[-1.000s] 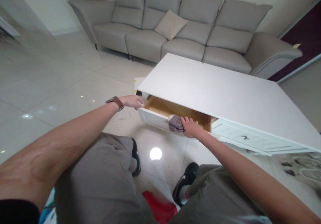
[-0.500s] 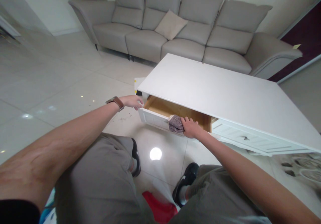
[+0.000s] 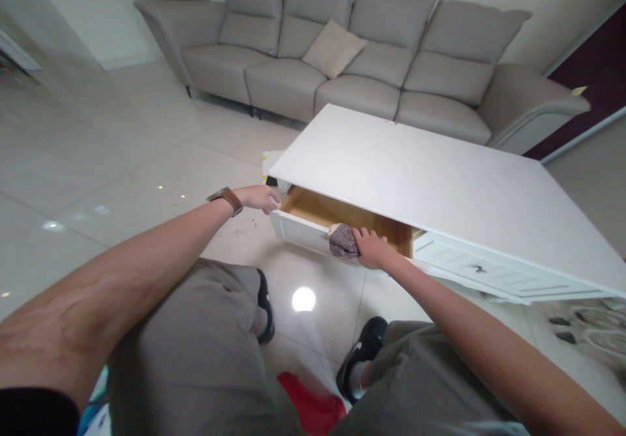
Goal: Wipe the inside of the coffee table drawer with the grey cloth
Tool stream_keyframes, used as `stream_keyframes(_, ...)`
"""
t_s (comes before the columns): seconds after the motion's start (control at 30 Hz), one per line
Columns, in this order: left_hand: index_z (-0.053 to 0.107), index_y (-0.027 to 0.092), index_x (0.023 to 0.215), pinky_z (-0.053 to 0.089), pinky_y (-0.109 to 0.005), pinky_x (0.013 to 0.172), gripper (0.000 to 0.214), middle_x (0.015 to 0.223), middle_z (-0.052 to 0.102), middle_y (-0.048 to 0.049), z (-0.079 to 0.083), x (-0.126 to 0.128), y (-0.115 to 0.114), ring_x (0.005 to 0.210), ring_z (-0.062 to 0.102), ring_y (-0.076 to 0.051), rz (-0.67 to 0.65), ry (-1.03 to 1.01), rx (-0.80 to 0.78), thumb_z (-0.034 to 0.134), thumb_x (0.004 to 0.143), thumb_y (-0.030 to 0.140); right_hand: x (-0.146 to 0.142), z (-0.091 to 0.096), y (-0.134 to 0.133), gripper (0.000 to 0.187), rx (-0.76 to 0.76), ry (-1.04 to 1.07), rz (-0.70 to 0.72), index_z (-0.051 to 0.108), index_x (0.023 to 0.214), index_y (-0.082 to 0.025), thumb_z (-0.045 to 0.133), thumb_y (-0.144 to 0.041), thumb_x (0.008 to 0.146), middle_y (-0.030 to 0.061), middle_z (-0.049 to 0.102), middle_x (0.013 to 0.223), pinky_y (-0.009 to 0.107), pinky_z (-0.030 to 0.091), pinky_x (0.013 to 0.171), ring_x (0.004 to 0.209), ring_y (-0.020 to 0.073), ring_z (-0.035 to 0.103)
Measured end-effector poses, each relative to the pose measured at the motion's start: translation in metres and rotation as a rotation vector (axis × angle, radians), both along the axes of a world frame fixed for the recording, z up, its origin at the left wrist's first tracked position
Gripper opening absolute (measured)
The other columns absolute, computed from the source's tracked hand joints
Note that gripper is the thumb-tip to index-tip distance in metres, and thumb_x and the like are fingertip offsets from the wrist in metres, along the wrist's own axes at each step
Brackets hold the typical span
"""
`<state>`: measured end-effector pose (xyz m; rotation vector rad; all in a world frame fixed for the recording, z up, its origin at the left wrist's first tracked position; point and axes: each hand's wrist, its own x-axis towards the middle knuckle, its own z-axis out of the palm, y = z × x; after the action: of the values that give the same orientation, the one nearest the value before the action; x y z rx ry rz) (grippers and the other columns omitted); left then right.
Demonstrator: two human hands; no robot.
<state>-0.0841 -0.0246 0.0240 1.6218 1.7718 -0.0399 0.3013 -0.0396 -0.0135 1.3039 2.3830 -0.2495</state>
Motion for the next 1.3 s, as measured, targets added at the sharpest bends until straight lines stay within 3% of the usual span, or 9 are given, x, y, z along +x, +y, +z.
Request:
stream_keyframes(0.27,0.067,0.015,0.133,0.058,-0.027,0.087,0.061,0.119,0.079,-0.0115,-0.002,0.0,0.002,0.098,0.078,-0.024,-0.004,0.004,-0.006,0.066,0.078,0.04,0.001,0.001,0.001,0.074,0.004,0.008,0.033,0.03,0.159,-0.018,0.057,-0.025,0.09,0.0243,0.047,0.148,0.058,0.046,0.1,0.13,0.0396,0.05)
stream_keyframes(0.43,0.066,0.013,0.134,0.058,-0.025,0.082,0.06,0.111,0.08,-0.0124,-0.003,0.003,0.001,0.096,0.077,-0.023,-0.007,-0.017,0.01,0.061,0.079,0.036,-0.019,-0.004,0.0,0.071,0.068,0.04,0.119,0.033,0.157,-0.016,0.056,-0.027,0.091,0.0241,0.052,0.144,0.057,0.048,0.097,0.125,0.0388,0.054)
stream_keyframes(0.6,0.07,0.008,0.126,0.057,-0.024,0.075,0.05,0.103,0.081,-0.0155,-0.003,0.007,0.002,0.088,0.078,-0.023,0.061,-0.019,0.07,0.053,0.087,0.034,-0.067,-0.019,-0.002,0.073,0.217,0.098,0.206,0.029,0.16,-0.013,0.054,-0.024,0.092,0.0252,0.053,0.143,0.054,0.049,0.095,0.121,0.0374,0.054)
stream_keyframes(0.77,0.077,0.014,0.104,0.055,-0.026,0.072,0.037,0.092,0.082,-0.0118,-0.001,0.005,0.002,0.077,0.077,-0.021,0.163,0.076,0.263,0.05,0.092,0.036,-0.127,-0.04,-0.005,0.065,0.381,0.158,0.311,0.024,0.166,-0.016,0.031,-0.017,0.101,0.0268,0.053,0.144,0.054,0.049,0.09,0.119,0.0374,0.054)
stream_keyframes(0.9,0.079,0.02,0.095,0.055,-0.028,0.08,0.029,0.093,0.082,-0.0094,0.004,0.008,-0.002,0.088,0.076,-0.022,0.233,0.164,0.411,0.055,0.089,0.033,-0.168,-0.055,-0.004,0.062,0.464,0.231,0.414,0.026,0.167,-0.021,0.022,-0.019,0.105,0.0281,0.046,0.155,0.059,0.05,0.092,0.129,0.0397,0.052)
stream_keyframes(1.03,0.08,0.023,0.101,0.055,-0.031,0.088,0.03,0.106,0.081,-0.0106,0.01,0.013,-0.007,0.103,0.074,-0.025,0.311,0.244,0.496,0.054,0.088,0.03,-0.207,-0.063,0.0,0.057,0.524,0.358,0.583,0.04,0.161,-0.015,0.027,-0.02,0.106,0.0274,0.039,0.164,0.069,0.044,0.103,0.142,0.0434,0.044)
stream_keyframes(1.17,0.079,0.025,0.107,0.055,-0.033,0.092,0.032,0.113,0.08,-0.0105,0.013,0.015,-0.007,0.105,0.073,-0.026,0.333,0.263,0.519,0.052,0.091,0.031,-0.26,-0.07,-0.004,0.045,0.38,0.298,0.732,0.067,0.136,-0.006,0.042,-0.016,0.1,0.0257,0.054,0.154,0.08,0.019,0.118,0.152,0.0461,0.029)
stream_keyframes(1.23,0.079,0.025,0.108,0.055,-0.033,0.091,0.031,0.114,0.08,-0.0105,0.014,0.017,-0.005,0.106,0.072,-0.026,0.313,0.256,0.485,0.054,0.091,0.033,-0.286,-0.077,-0.01,0.042,0.172,0.178,0.674,0.072,0.128,-0.007,0.047,-0.011,0.094,0.0226,0.065,0.141,0.081,0.008,0.119,0.154,0.0468,0.026)
stream_keyframes(1.3,0.079,0.024,0.109,0.056,-0.033,0.092,0.031,0.115,0.08,-0.0106,0.014,0.02,-0.002,0.108,0.071,-0.027,0.285,0.247,0.455,0.055,0.092,0.034,-0.304,-0.087,-0.018,0.043,0.024,0.138,0.629,0.075,0.124,-0.013,0.051,-0.008,0.088,0.0175,0.072,0.131,0.08,0.006,0.119,0.152,0.0465,0.03)
